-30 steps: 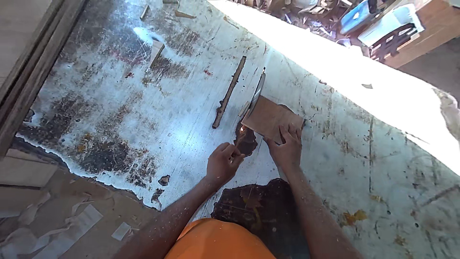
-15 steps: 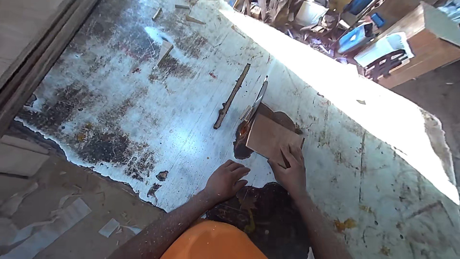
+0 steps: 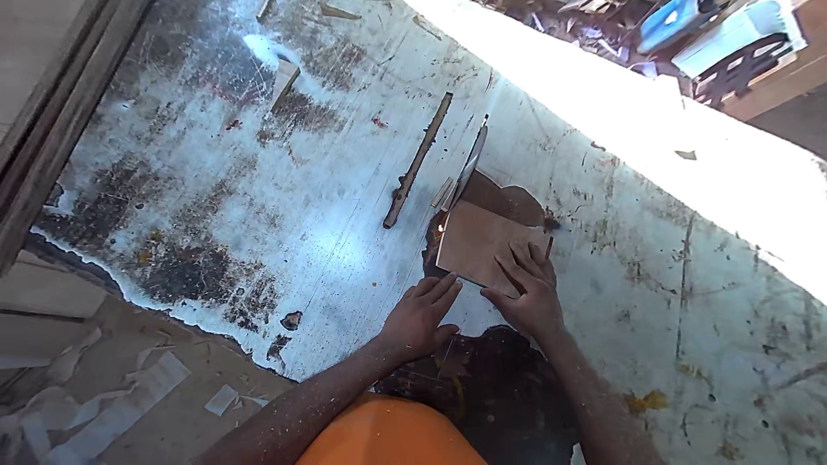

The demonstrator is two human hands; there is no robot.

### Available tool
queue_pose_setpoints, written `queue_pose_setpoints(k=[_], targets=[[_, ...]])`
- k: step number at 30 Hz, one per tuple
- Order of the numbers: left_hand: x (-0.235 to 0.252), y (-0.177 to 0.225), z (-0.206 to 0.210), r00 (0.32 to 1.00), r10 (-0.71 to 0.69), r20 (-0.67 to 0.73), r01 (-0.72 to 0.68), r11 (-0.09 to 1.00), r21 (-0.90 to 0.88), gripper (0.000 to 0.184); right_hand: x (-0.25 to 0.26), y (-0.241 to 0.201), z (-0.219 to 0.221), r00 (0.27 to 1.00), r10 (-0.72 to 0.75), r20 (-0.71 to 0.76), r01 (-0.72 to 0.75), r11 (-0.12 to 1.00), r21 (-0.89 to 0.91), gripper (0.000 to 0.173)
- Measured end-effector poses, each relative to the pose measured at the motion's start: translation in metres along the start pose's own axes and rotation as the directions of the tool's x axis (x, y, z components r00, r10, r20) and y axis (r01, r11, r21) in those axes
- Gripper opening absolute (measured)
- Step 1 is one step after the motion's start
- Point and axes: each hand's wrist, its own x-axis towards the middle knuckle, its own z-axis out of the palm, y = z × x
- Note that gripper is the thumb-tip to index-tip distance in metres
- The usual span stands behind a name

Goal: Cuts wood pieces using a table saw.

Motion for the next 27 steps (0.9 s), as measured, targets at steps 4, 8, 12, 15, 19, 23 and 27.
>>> queue_pose_setpoints(k=[4,8,12,15,19,23,27], targets=[[-0.001,0.0,0.002,1.0,-0.012,-0.011,0.012,1.0,0.022,0.07,-0.002,-0.005,0.003,1.0,0.012,-0.024,-0.012,1.0,0.0,0.077],[-0.003,0.0,0.002,1.0,-0.019,-0.02,0.019,1.0,0.024,0.068,-0.005,-0.009,0.006,0.999,0.01,-0.043,-0.011,1.0,-0.013,0.078],[-0.005,-0.001,0.003,0.999,-0.015,-0.029,0.016,0.999,0.032,0.068,-0.008,-0.013,0.008,0.998,0.015,-0.054,-0.015,1.0,-0.008,0.076],[-0.007,-0.001,0.003,0.999,-0.015,-0.036,0.016,0.999,0.044,0.066,-0.01,-0.014,0.008,0.998,0.016,-0.057,-0.017,1.0,-0.01,0.076],[-0.009,-0.001,0.004,0.999,-0.019,-0.036,0.021,0.999,0.048,0.066,-0.012,-0.018,0.009,0.997,0.024,-0.07,-0.025,1.0,-0.011,0.075],[-0.007,0.001,0.003,0.999,-0.039,-0.038,0.041,0.998,0.048,0.068,-0.01,-0.023,0.015,0.992,0.052,-0.113,-0.053,0.999,-0.009,0.074],[-0.004,0.001,0.003,0.999,-0.042,-0.029,0.044,0.997,0.063,0.07,-0.008,-0.026,0.019,0.989,0.074,-0.126,-0.076,0.997,-0.013,0.075]])
